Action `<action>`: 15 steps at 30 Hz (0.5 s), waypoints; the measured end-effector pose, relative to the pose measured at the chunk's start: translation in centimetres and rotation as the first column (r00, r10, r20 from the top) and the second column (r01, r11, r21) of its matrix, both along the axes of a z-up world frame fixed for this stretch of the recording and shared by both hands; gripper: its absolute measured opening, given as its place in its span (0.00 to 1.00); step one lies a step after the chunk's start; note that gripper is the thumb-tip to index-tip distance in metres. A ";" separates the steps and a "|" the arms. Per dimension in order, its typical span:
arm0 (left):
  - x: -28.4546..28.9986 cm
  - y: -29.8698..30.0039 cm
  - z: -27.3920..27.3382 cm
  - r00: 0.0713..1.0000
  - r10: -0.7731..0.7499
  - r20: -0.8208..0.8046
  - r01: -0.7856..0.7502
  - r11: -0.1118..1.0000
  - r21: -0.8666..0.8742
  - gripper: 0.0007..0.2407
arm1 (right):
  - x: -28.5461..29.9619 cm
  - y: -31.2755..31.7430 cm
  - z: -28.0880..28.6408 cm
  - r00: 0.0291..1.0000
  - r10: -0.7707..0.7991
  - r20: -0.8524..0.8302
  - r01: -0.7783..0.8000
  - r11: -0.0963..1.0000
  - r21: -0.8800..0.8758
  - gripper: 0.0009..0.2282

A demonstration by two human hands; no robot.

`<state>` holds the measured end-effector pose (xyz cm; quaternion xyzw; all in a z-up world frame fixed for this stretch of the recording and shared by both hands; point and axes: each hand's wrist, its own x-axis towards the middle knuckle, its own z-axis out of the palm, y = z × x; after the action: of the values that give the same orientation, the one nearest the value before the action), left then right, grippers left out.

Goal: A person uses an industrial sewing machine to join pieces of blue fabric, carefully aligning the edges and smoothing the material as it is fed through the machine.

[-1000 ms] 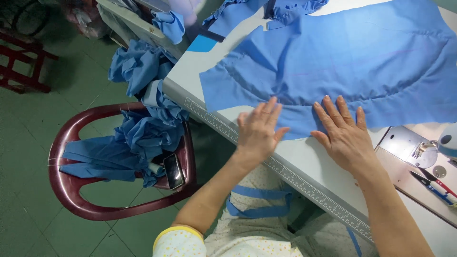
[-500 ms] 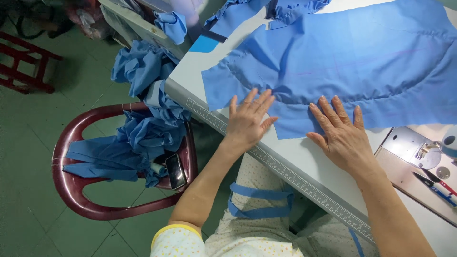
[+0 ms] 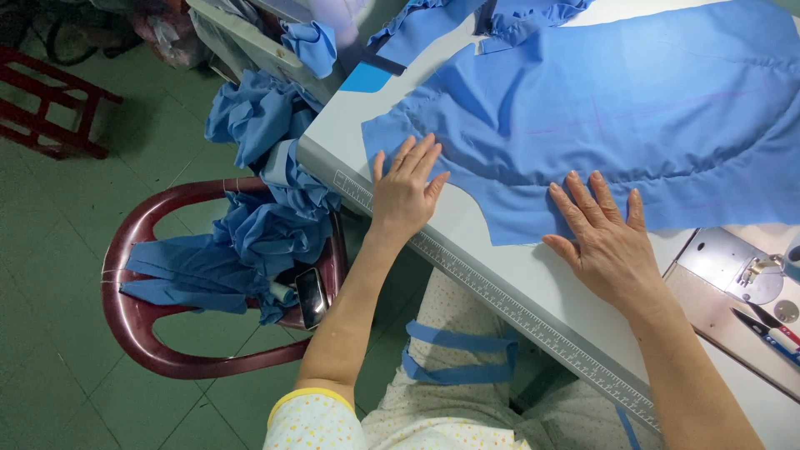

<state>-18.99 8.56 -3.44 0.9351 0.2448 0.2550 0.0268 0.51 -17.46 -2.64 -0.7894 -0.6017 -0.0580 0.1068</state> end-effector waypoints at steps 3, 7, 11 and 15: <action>-0.1 0.4 0.0 0.998 0.034 0.058 -0.034 0.999 -0.002 0.16 | -0.1 0.1 0.1 1.000 0.014 -0.005 -0.013 0.999 0.041 0.31; 0.1 0.3 -0.1 0.995 0.042 0.092 -0.045 0.999 0.028 0.16 | -0.3 0.0 0.3 1.000 -0.002 0.012 0.001 0.999 0.044 0.31; 0.0 -0.5 -0.4 0.992 0.074 0.106 -0.084 0.992 0.090 0.14 | -1.1 0.3 1.5 0.996 0.084 0.012 -0.084 0.975 0.205 0.30; -0.7 -2.3 -1.4 0.997 0.038 0.068 -0.046 0.993 0.111 0.16 | -3.1 2.3 1.8 0.990 0.140 0.015 -0.139 0.954 0.267 0.32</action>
<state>-19.65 6.27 -4.82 0.9208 0.2485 0.2997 -0.0230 -2.61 -15.16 -0.84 -0.7236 -0.6422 -0.1295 0.2174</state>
